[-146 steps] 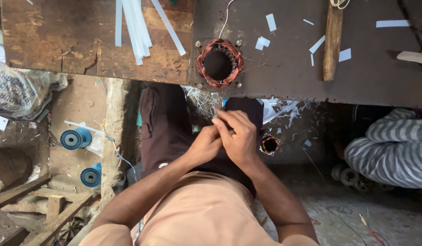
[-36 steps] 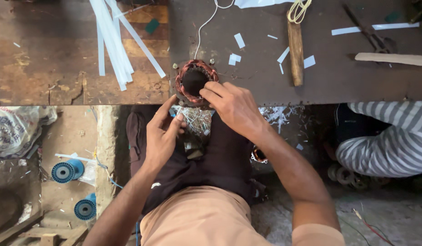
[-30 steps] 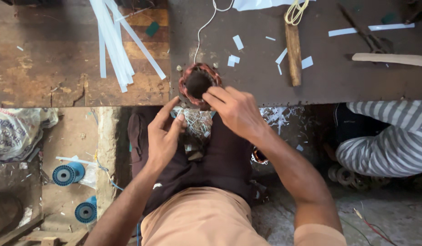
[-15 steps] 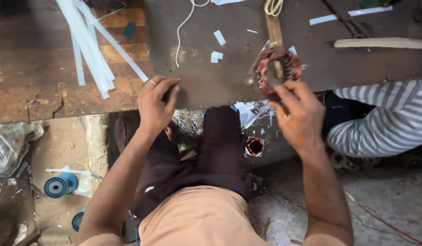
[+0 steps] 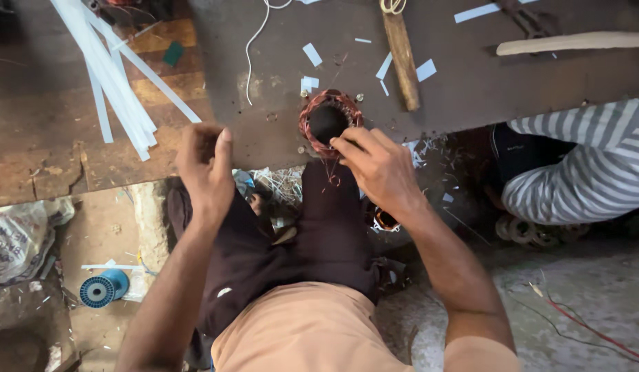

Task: The person sits on the floor and winds copper wire around a circular metal core to form a coil. They use their hands to wrap the wire and occasionally use a wooden stick to press the windings tight. The person also handles white plastic strips and a bundle of yellow string during the process.

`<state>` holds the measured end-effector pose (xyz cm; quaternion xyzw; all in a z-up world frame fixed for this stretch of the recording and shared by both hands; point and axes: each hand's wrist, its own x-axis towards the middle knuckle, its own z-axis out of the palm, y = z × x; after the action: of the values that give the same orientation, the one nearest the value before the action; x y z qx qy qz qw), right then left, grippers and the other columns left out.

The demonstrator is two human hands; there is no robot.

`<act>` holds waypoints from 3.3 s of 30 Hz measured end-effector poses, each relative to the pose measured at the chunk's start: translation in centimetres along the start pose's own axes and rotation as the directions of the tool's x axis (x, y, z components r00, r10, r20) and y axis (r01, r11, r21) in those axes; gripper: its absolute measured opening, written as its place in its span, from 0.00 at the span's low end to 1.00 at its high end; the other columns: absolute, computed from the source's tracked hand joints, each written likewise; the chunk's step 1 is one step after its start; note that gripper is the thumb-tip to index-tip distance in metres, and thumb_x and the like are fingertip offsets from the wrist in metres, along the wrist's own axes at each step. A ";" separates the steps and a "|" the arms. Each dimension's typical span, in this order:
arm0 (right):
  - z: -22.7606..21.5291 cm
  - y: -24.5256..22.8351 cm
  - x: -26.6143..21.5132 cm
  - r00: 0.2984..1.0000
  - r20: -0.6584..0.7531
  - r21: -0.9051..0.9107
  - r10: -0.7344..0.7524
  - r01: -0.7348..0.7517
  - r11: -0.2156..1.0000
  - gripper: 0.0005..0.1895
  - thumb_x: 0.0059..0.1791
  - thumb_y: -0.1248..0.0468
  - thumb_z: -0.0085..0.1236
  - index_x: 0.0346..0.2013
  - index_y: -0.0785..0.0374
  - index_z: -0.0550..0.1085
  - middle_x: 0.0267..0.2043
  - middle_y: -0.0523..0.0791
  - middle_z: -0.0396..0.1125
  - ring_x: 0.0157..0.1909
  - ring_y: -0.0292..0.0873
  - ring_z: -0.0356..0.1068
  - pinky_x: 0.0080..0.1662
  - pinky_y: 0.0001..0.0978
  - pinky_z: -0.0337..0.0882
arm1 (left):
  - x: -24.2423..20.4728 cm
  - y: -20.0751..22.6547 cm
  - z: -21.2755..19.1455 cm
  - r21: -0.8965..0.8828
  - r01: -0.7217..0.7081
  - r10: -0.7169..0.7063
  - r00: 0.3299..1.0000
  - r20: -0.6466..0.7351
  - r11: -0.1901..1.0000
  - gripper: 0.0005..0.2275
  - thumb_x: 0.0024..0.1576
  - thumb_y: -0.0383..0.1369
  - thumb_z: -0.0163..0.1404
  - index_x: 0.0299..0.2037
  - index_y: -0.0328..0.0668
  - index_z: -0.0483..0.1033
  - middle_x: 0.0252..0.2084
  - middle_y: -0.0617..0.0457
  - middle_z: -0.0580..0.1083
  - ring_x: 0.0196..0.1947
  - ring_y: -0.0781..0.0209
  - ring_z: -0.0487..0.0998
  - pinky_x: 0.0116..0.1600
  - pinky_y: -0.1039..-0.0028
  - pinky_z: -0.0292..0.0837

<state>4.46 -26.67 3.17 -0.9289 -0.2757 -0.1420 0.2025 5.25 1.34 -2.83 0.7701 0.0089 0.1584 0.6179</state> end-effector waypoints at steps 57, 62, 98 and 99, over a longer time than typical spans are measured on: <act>-1.8 1.3 3.0 0.961 0.260 0.070 -0.100 0.084 0.994 0.22 0.41 0.65 0.70 0.47 0.63 0.74 0.42 0.46 0.68 0.39 0.53 0.74 0.36 0.46 0.71 | 8.2 3.8 9.8 0.388 -0.681 0.339 0.680 0.650 0.622 0.04 0.53 0.23 0.54 0.37 0.33 0.73 0.36 0.41 0.75 0.35 0.40 0.80 0.37 0.57 0.76; 0.1 0.4 -1.6 0.987 -0.089 0.086 0.132 -0.124 0.989 0.19 0.43 0.67 0.72 0.46 0.64 0.76 0.45 0.48 0.69 0.36 0.46 0.72 0.39 0.39 0.73 | 6.8 4.5 9.0 0.456 -0.604 0.278 0.752 0.597 0.654 0.04 0.56 0.25 0.54 0.38 0.32 0.73 0.34 0.39 0.75 0.33 0.39 0.79 0.36 0.56 0.75; 1.7 -2.6 2.9 0.996 0.088 0.015 0.003 -0.005 1.000 0.21 0.39 0.59 0.74 0.42 0.65 0.80 0.46 0.48 0.68 0.50 0.53 0.62 0.50 0.47 0.63 | 10.2 4.0 7.9 0.367 -0.898 0.391 0.436 0.810 0.242 0.06 0.50 0.31 0.56 0.36 0.42 0.82 0.32 0.51 0.79 0.38 0.55 0.81 0.46 0.66 0.71; 1.5 -2.6 2.9 0.996 0.092 0.021 0.014 -0.016 1.000 0.22 0.38 0.58 0.75 0.42 0.66 0.79 0.46 0.48 0.67 0.50 0.53 0.62 0.51 0.47 0.63 | 10.3 4.1 7.8 0.363 -0.896 0.385 0.439 0.811 0.256 0.07 0.48 0.31 0.56 0.35 0.42 0.82 0.32 0.50 0.79 0.38 0.55 0.81 0.47 0.66 0.71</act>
<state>5.60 -22.65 3.70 -0.9341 -0.2794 -0.0948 0.2009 16.24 -4.90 2.00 0.8794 -0.4474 0.1514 0.0589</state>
